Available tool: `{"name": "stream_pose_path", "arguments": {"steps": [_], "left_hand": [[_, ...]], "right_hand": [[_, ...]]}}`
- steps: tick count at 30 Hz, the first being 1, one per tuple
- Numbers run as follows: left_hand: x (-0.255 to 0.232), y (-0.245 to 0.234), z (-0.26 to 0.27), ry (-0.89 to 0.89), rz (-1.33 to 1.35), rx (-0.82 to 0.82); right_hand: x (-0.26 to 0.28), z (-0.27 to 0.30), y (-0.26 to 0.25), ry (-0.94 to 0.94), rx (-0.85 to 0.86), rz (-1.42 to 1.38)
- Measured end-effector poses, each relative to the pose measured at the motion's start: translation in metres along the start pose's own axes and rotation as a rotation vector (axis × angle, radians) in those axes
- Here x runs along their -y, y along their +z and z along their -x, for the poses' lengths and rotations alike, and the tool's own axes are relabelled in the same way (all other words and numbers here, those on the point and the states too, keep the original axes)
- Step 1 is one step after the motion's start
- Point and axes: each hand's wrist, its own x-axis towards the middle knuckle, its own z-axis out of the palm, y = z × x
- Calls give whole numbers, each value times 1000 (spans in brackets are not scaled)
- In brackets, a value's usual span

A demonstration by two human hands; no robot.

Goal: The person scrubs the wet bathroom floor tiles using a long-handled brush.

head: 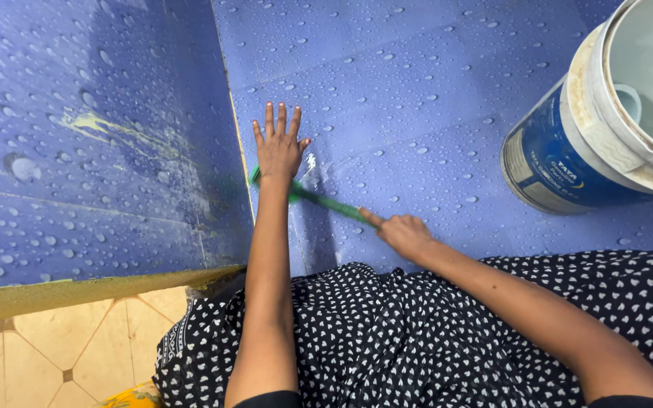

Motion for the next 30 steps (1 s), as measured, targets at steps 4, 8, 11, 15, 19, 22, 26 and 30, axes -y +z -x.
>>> {"name": "stream_pose_path", "arguments": {"steps": [4,8,11,15,19,22,26,30], "left_hand": [[9,3,2,-33,13,5],[19,7,8,-47,2,22],[25,9,10,-58,-8,35],[26,13,6,-68,-4,40],[19,16,2,-57,-3,45],[13,16,0,-44,-3,55],[12,13,0,-40,-1,49],[13,12,6,-50,-10,70]], "right_hand": [[-93,-35,-12,249,-100,-201],[-209,-49,-15,584,-422,-223],[-246,-60,-3,665,-530,-159],[-221,-91,31,815,-497,-526],[-101,-111,20,340,-184,-316],[-18,-77,-4,11,-11,-610],[-6,-74,-17,-10,25,-780],[-90,-107,18,189,-337,-1162]]}}
